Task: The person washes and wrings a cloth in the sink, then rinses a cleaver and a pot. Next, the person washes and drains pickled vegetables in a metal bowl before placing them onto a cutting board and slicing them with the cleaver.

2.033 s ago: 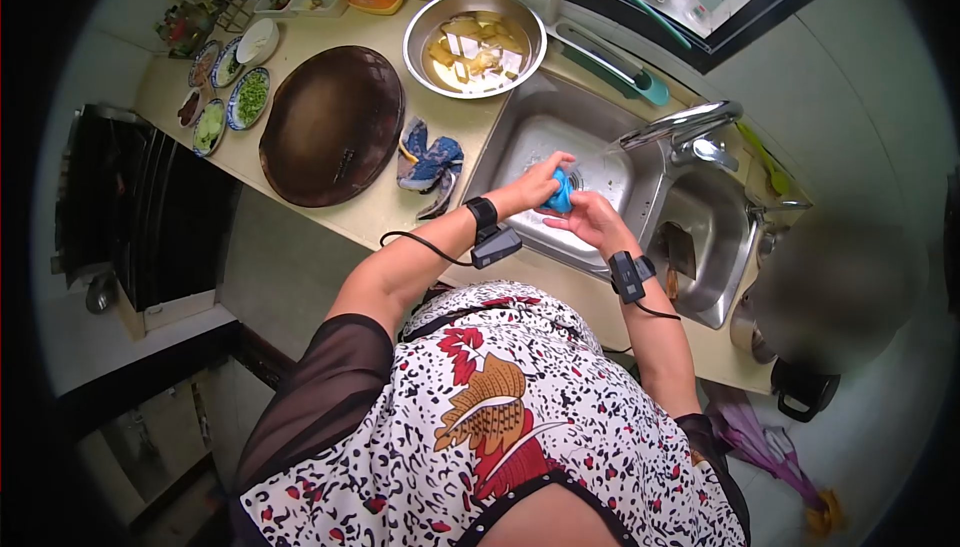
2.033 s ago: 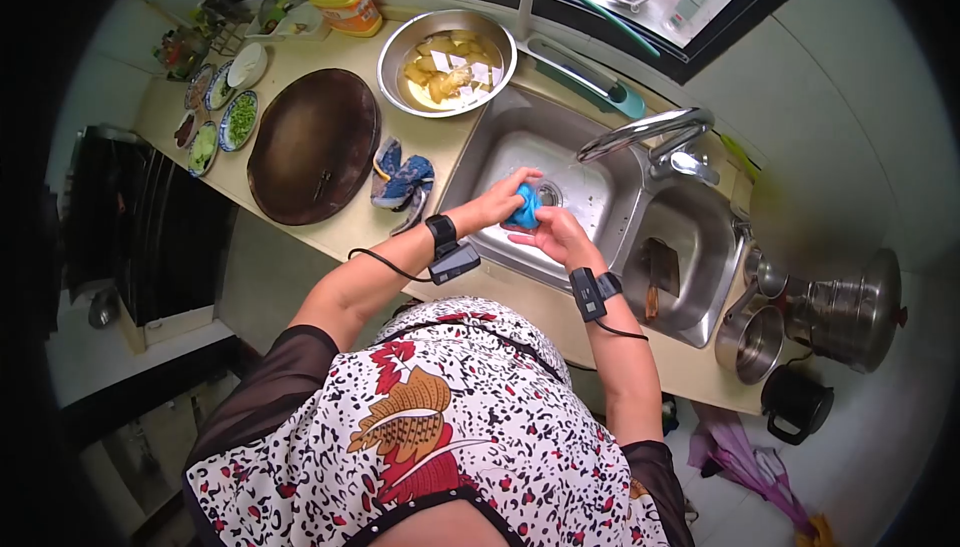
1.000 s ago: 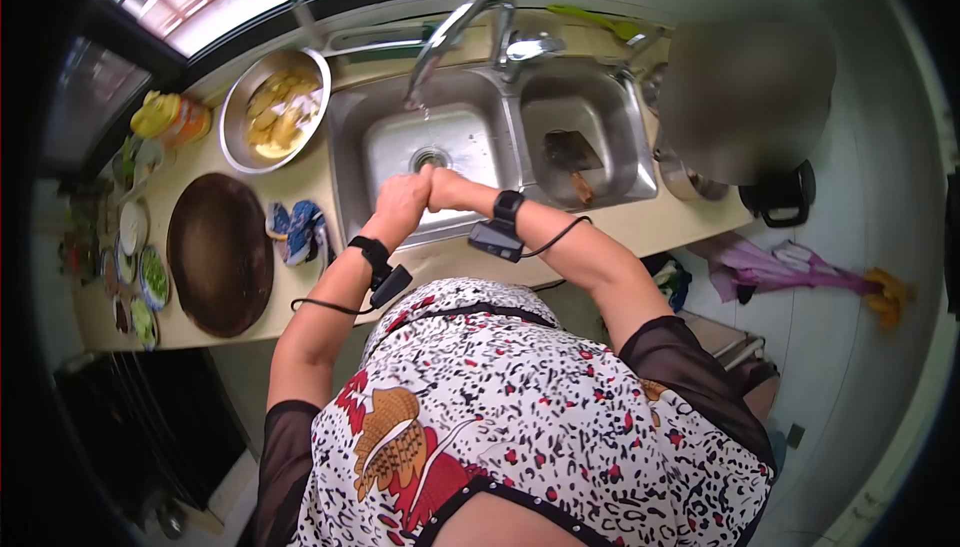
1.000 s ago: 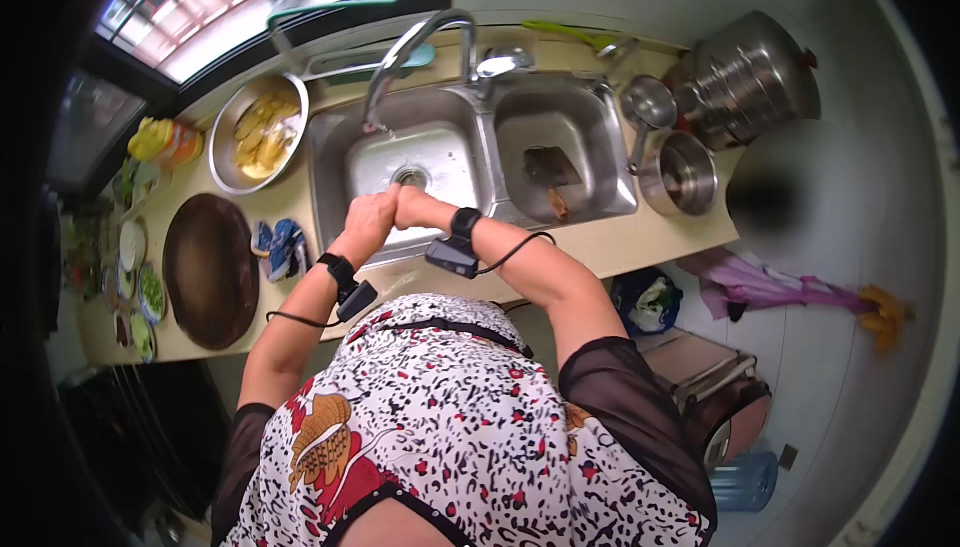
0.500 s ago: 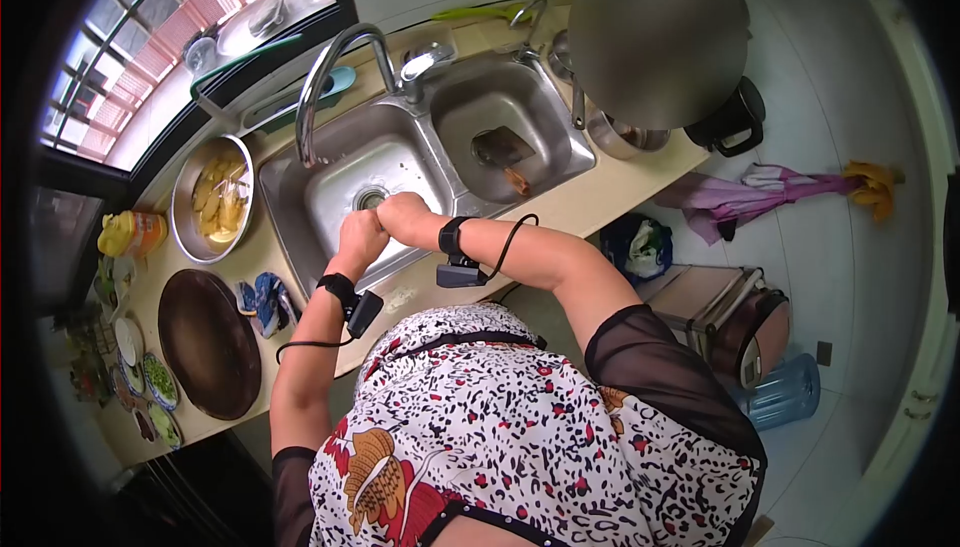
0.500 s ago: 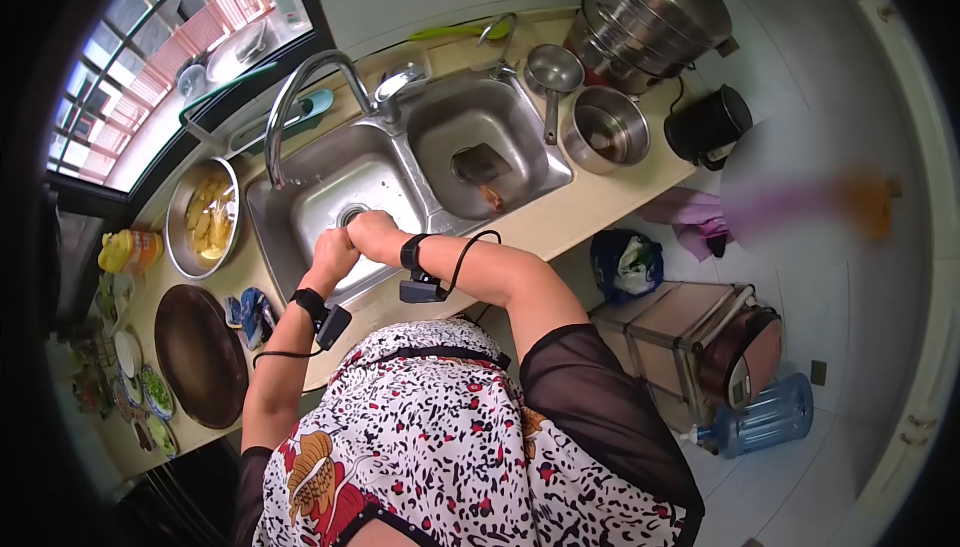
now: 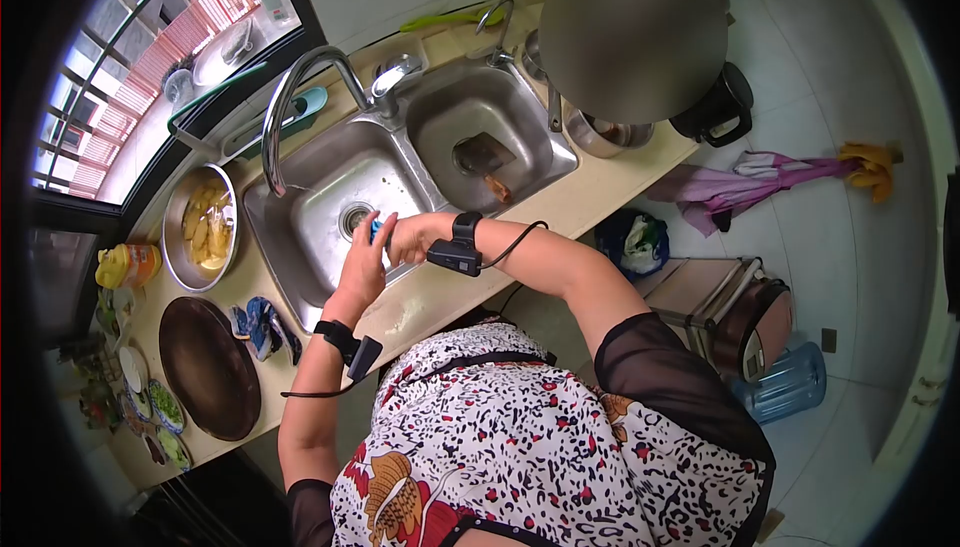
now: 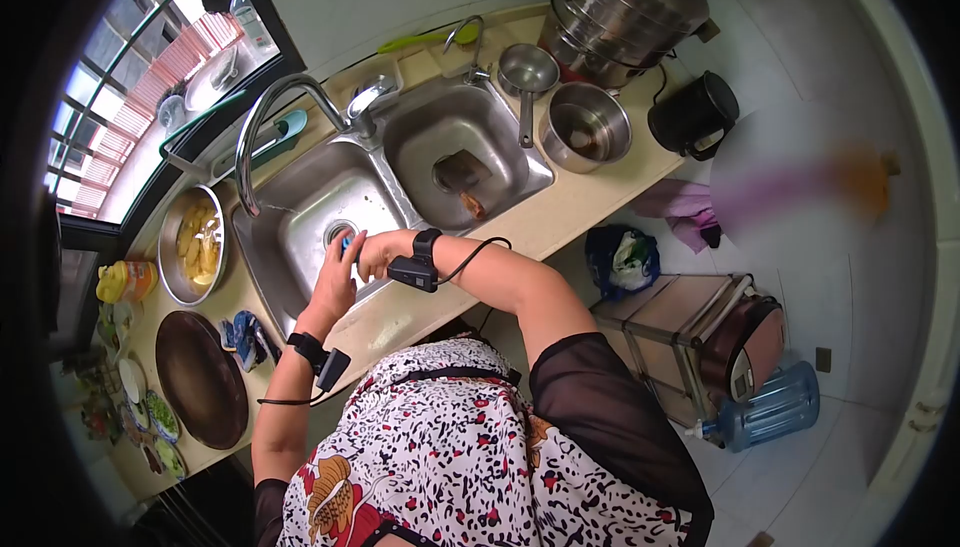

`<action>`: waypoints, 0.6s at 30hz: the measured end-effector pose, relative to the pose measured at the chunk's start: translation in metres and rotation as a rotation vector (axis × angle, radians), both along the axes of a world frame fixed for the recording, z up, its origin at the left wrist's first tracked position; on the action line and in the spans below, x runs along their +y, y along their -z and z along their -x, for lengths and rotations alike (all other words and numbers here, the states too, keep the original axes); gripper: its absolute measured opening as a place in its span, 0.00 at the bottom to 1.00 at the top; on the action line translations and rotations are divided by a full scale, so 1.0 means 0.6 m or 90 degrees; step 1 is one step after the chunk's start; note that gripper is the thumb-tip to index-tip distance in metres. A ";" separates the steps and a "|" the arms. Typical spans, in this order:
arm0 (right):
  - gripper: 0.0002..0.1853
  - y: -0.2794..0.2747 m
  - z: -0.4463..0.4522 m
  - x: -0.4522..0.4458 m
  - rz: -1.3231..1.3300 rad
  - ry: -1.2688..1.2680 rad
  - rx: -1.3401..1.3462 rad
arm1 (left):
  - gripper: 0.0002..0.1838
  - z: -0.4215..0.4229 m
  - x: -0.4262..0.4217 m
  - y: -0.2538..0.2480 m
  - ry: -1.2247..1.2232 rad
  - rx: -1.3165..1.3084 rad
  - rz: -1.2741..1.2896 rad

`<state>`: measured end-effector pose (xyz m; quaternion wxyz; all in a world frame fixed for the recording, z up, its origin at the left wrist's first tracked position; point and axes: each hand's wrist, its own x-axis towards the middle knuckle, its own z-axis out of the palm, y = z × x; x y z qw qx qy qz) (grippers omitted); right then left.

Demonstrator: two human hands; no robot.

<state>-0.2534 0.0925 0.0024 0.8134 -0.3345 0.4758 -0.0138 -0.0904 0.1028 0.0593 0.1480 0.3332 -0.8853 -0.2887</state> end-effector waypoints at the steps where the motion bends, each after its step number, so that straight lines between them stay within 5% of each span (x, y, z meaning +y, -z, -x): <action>1: 0.18 -0.011 -0.001 0.002 -0.004 -0.059 -0.055 | 0.38 0.001 0.002 0.001 0.012 -0.031 0.035; 5: 0.17 0.027 -0.026 0.007 0.056 -0.118 0.033 | 0.25 -0.002 -0.015 0.015 0.039 -0.189 0.093; 9: 0.02 -0.034 -0.029 0.010 0.294 -0.166 0.304 | 0.14 0.018 -0.030 0.033 0.031 -0.284 0.123; 13: 0.10 -0.043 -0.023 0.011 0.482 -0.152 0.529 | 0.05 0.046 -0.041 0.027 0.021 -0.279 0.104; 18: 0.09 -0.058 0.027 0.026 0.606 -0.085 0.532 | 0.07 0.090 -0.043 0.028 0.001 -0.273 0.014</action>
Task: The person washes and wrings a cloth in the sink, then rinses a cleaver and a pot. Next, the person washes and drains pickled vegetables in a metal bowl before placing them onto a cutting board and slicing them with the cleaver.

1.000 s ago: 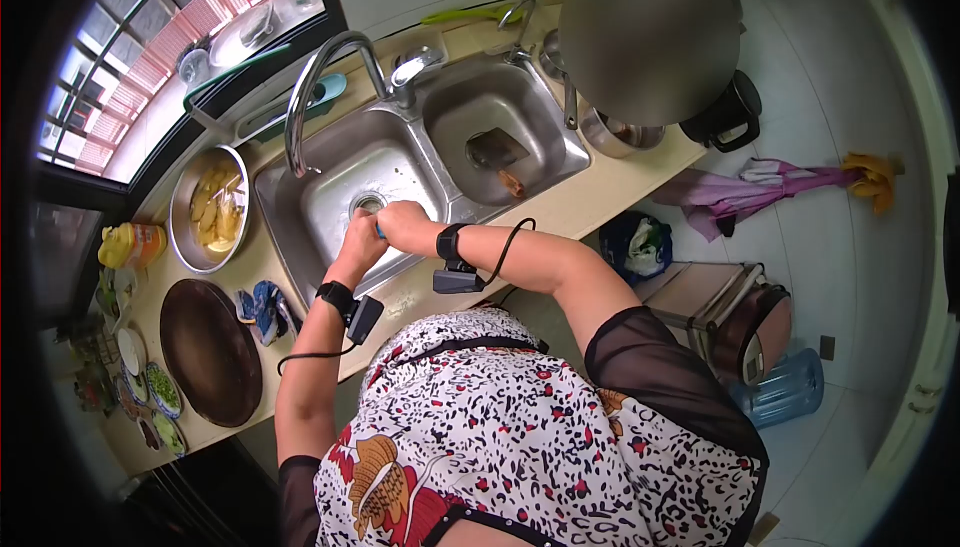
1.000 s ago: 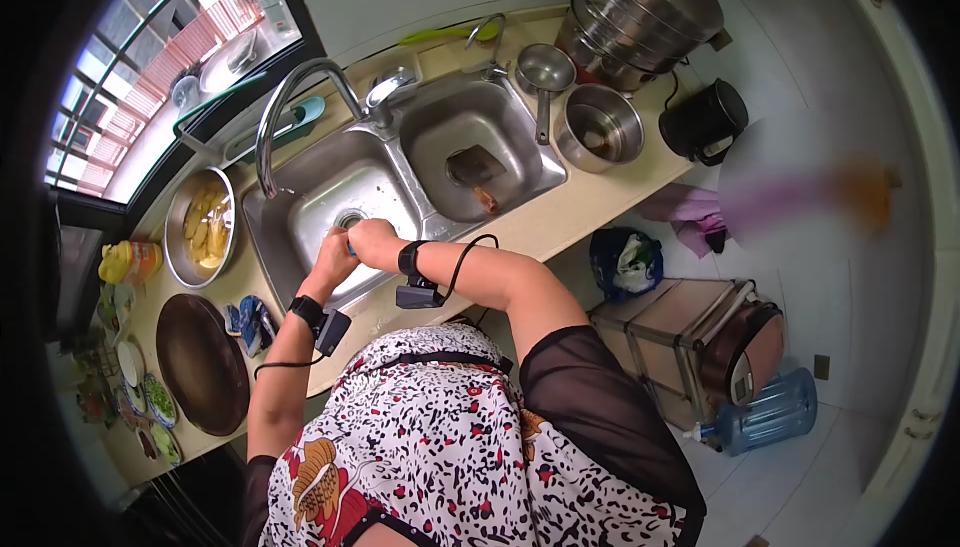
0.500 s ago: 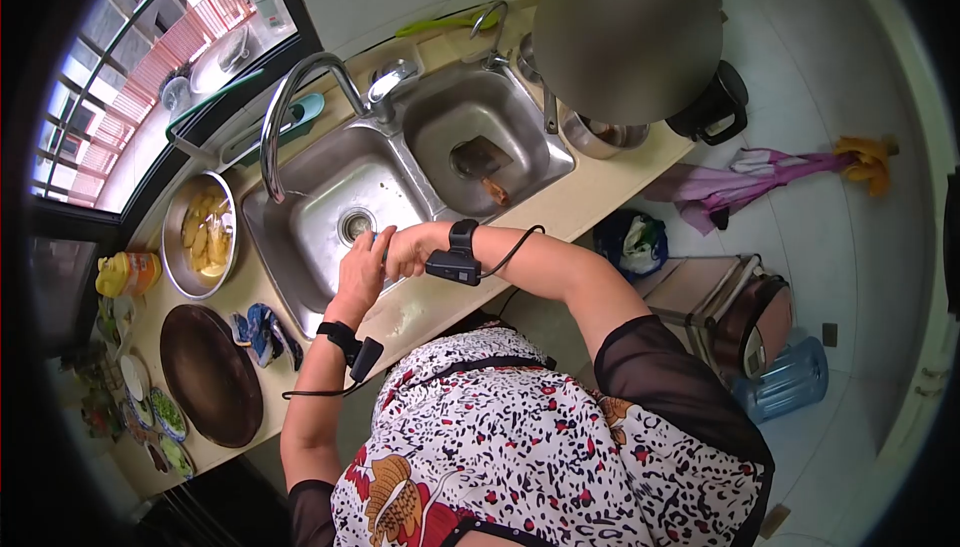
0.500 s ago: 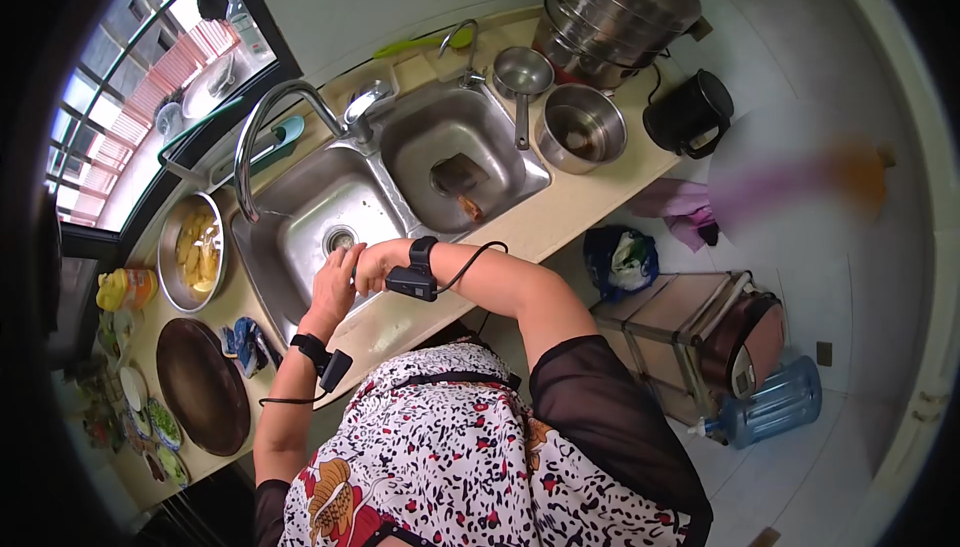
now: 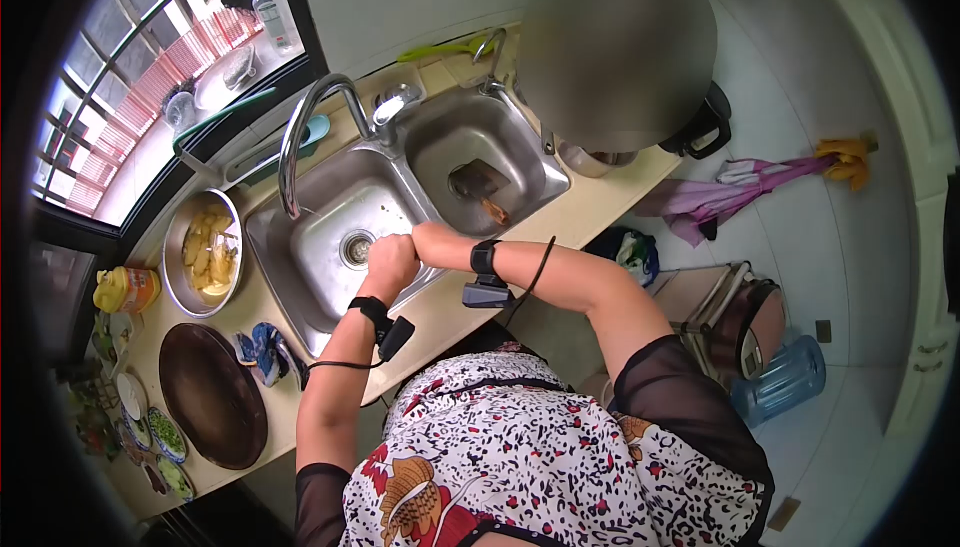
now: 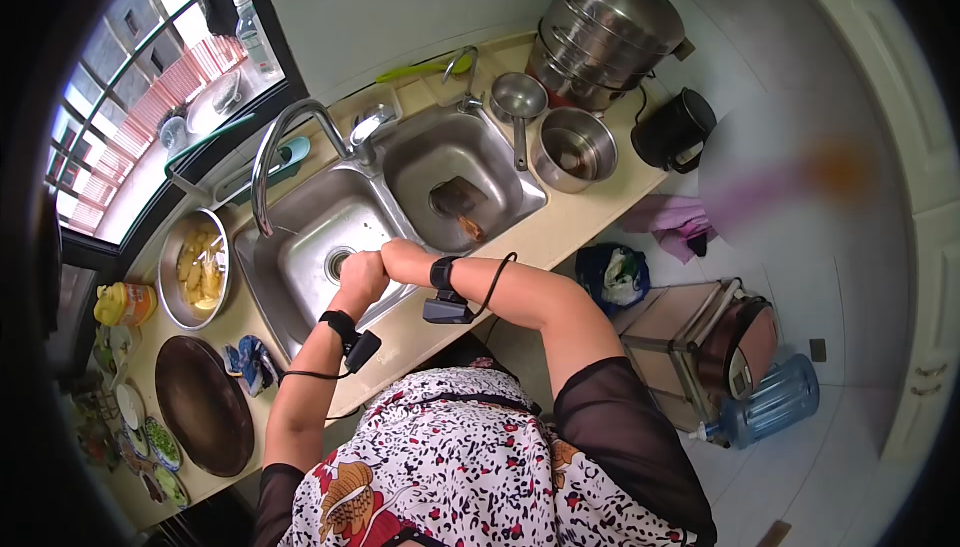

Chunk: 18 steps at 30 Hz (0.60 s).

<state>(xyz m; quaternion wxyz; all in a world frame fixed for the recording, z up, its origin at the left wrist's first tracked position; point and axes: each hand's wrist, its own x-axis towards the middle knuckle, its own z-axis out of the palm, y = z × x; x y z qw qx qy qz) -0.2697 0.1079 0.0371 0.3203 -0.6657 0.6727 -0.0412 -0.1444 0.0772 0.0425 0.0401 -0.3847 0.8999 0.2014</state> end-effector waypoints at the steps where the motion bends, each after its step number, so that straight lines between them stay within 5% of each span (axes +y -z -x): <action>1: 0.09 -0.002 0.009 0.002 0.002 0.005 0.011 | 0.07 0.008 0.000 -0.001 -0.006 0.019 -0.014; 7: 0.09 0.009 0.078 -0.006 0.055 0.026 0.073 | 0.07 0.076 -0.011 0.002 -0.035 0.083 -0.021; 13: 0.40 0.026 0.253 -0.102 -0.026 -0.101 -0.073 | 0.28 0.152 -0.048 -0.021 -0.126 0.123 -0.023; 15: 0.49 -0.028 0.314 -0.132 -0.225 0.119 -0.187 | 0.29 0.175 -0.068 -0.034 -0.167 0.129 -0.042; 17: 0.52 0.039 0.361 -0.195 -0.030 0.158 0.039 | 0.28 0.196 -0.085 -0.045 -0.176 0.165 -0.036; 18: 0.52 0.037 0.382 -0.216 -0.018 0.238 -0.034 | 0.27 0.206 -0.097 -0.046 -0.168 0.176 -0.046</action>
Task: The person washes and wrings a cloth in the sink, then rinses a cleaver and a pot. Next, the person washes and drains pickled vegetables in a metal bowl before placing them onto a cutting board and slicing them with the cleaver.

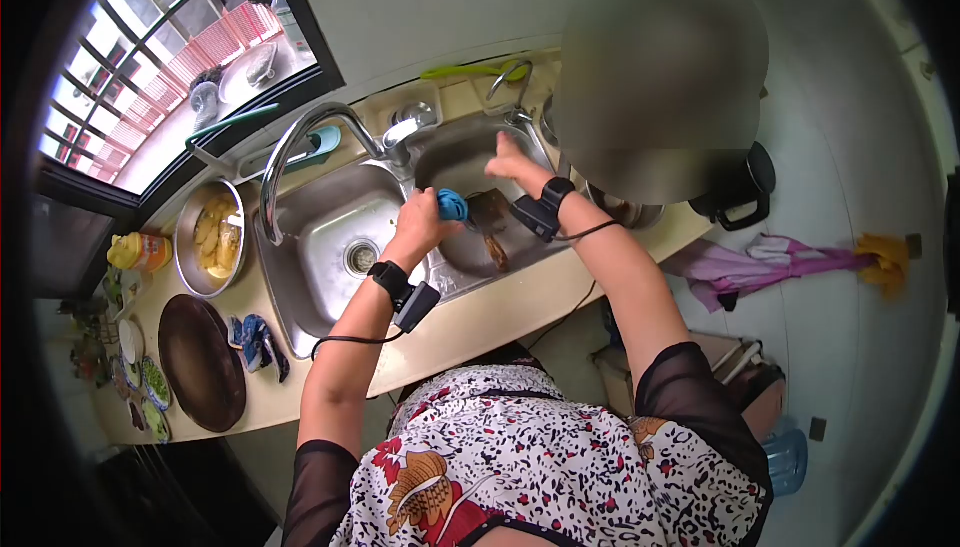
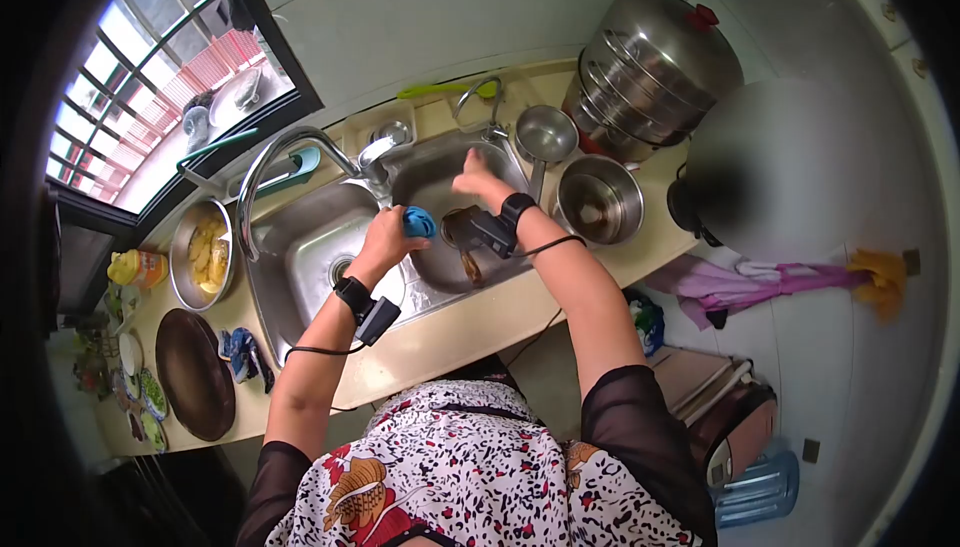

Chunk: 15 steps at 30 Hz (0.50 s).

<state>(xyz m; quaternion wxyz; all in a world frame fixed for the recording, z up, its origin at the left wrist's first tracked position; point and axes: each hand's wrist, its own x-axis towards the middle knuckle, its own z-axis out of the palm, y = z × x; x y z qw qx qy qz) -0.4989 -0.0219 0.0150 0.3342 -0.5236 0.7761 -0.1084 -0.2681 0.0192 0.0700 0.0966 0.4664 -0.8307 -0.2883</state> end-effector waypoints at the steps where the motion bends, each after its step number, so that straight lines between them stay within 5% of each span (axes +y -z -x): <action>1: 0.52 0.001 0.020 -0.019 0.022 0.080 -0.069 | 0.27 0.009 -0.009 0.001 0.008 0.012 -0.007; 6: 0.49 0.004 0.058 -0.076 0.116 0.180 0.030 | 0.02 0.060 -0.013 -0.028 0.045 -0.102 0.132; 10: 0.47 0.011 0.075 -0.096 0.096 0.155 0.107 | 0.03 0.076 -0.009 -0.079 0.118 -0.155 0.167; 13: 0.34 -0.003 0.074 -0.100 0.064 0.153 0.219 | 0.05 0.084 -0.019 -0.046 0.057 -0.179 0.234; 15: 0.14 0.085 0.083 -0.129 0.205 0.440 0.056 | 0.09 0.087 -0.033 -0.028 0.050 -0.203 0.255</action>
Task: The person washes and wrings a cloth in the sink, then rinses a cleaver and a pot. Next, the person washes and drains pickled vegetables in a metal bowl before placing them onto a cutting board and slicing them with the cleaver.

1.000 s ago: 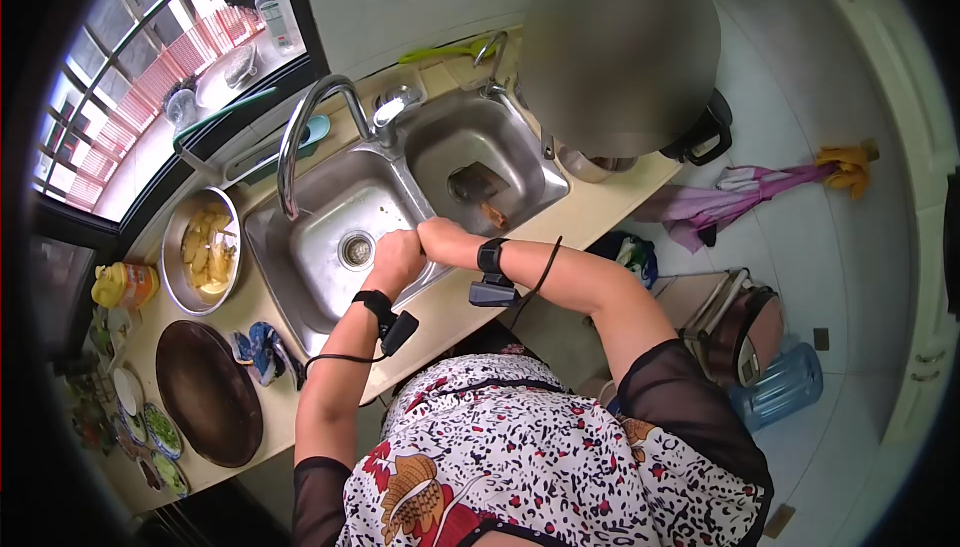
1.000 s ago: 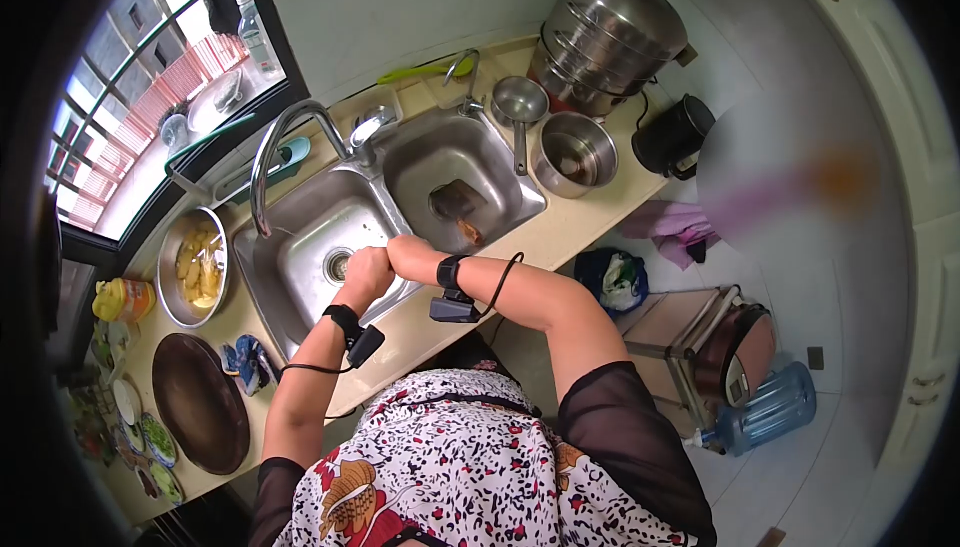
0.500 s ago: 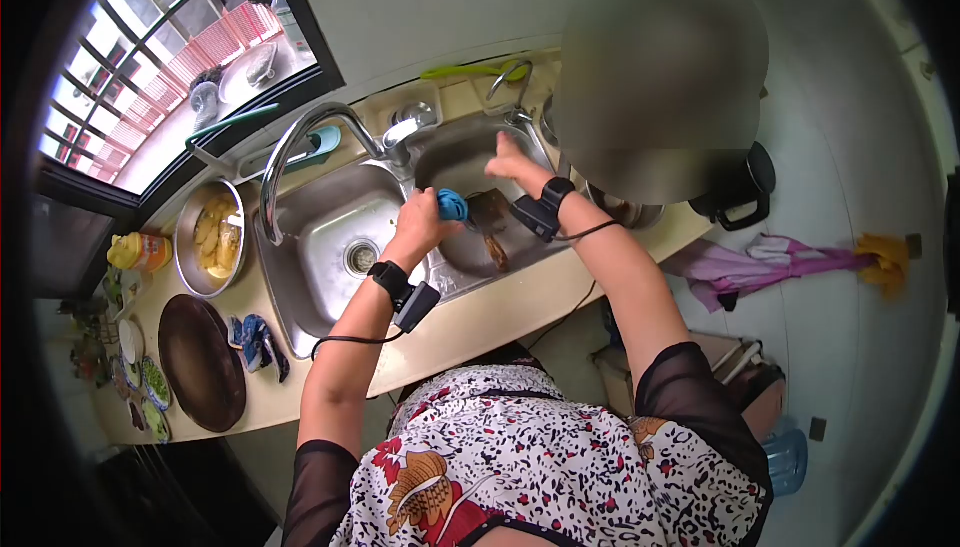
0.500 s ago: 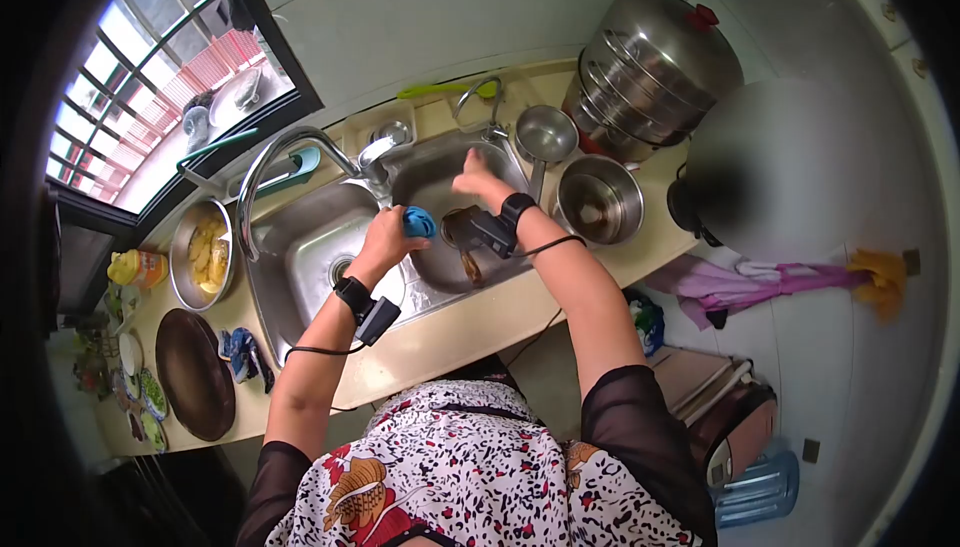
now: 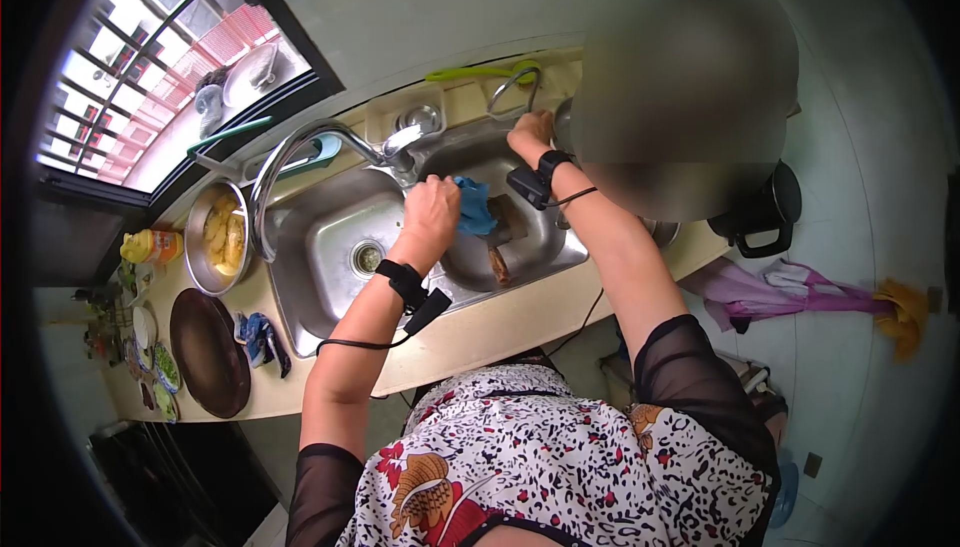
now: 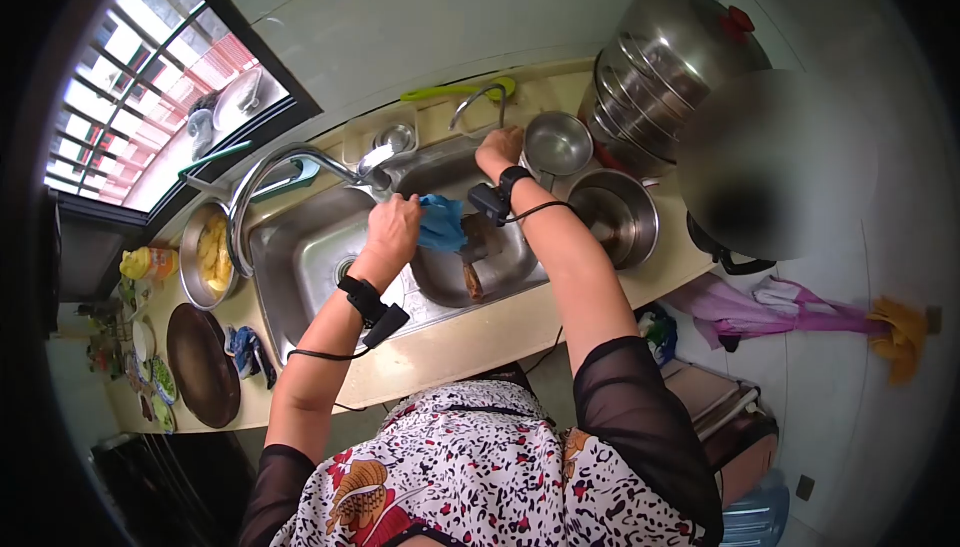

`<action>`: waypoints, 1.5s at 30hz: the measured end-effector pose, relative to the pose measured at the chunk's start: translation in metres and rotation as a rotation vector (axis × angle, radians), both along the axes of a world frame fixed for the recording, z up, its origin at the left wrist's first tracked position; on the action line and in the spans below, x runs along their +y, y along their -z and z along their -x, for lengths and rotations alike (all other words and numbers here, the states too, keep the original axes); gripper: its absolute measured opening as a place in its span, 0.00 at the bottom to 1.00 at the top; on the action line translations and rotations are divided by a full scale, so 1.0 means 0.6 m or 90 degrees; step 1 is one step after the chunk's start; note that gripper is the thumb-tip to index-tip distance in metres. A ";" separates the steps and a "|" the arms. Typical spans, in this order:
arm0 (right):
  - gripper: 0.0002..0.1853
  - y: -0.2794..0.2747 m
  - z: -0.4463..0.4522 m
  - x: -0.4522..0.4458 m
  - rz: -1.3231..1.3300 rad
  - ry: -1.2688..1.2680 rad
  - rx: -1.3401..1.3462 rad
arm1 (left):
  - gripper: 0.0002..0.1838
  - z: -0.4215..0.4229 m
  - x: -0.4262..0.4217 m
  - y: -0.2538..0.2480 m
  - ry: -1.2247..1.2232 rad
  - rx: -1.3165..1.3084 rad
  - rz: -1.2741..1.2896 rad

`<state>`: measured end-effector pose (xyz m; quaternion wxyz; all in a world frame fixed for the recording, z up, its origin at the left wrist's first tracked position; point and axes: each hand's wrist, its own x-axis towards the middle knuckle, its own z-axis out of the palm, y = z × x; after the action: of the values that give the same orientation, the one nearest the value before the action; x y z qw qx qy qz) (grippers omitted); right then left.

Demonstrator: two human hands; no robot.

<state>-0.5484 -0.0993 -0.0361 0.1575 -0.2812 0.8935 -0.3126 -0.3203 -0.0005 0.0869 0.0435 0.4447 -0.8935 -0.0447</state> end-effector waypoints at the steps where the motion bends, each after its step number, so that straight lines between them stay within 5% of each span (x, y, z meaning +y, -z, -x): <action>1: 0.14 -0.013 -0.008 0.009 -0.030 -0.032 0.017 | 0.10 0.004 -0.002 -0.012 -0.011 0.000 -0.002; 6: 0.17 -0.091 -0.030 0.067 -0.081 -0.084 -0.151 | 0.13 0.020 -0.024 -0.012 0.004 0.076 0.028; 9: 0.24 0.016 -0.045 0.084 -0.212 -0.266 0.237 | 0.10 0.042 -0.044 0.000 0.005 0.214 0.001; 11: 0.26 0.020 -0.030 0.079 -0.245 -0.265 0.079 | 0.04 0.051 -0.054 0.012 0.008 0.361 -0.027; 12: 0.24 -0.057 -0.032 0.089 -0.314 -0.305 0.034 | 0.05 0.056 -0.057 0.017 -0.009 0.384 -0.034; 14: 0.13 -0.126 -0.028 0.100 -0.226 -0.321 0.053 | 0.07 0.069 -0.075 0.034 -0.040 0.428 -0.049; 18: 0.12 -0.064 -0.015 0.048 -0.121 -0.275 -0.105 | 0.09 0.087 -0.095 0.058 -0.067 0.394 -0.059; 23: 0.11 -0.117 -0.050 0.050 0.305 -0.289 0.035 | 0.09 0.084 -0.115 0.096 -0.143 0.386 -0.177; 27: 0.09 -0.216 -0.073 0.061 0.493 -0.172 -0.517 | 0.12 0.084 -0.118 0.115 -0.258 0.299 -0.288; 28: 0.09 -0.217 -0.077 0.055 0.558 -0.175 -0.517 | 0.12 0.085 -0.117 0.121 -0.235 0.321 -0.295; 37: 0.11 -0.213 -0.036 0.087 0.464 -0.197 -0.475 | 0.16 0.098 -0.106 0.156 -0.132 0.537 -0.360; 45: 0.24 -0.180 -0.034 0.094 0.278 -0.099 -0.480 | 0.15 0.121 -0.094 0.118 -0.089 0.525 -0.383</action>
<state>-0.5282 -0.0428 0.0718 0.4325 -0.2408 0.6625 -0.5623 -0.3927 -0.0567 0.0162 0.2649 0.4418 -0.7177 -0.4685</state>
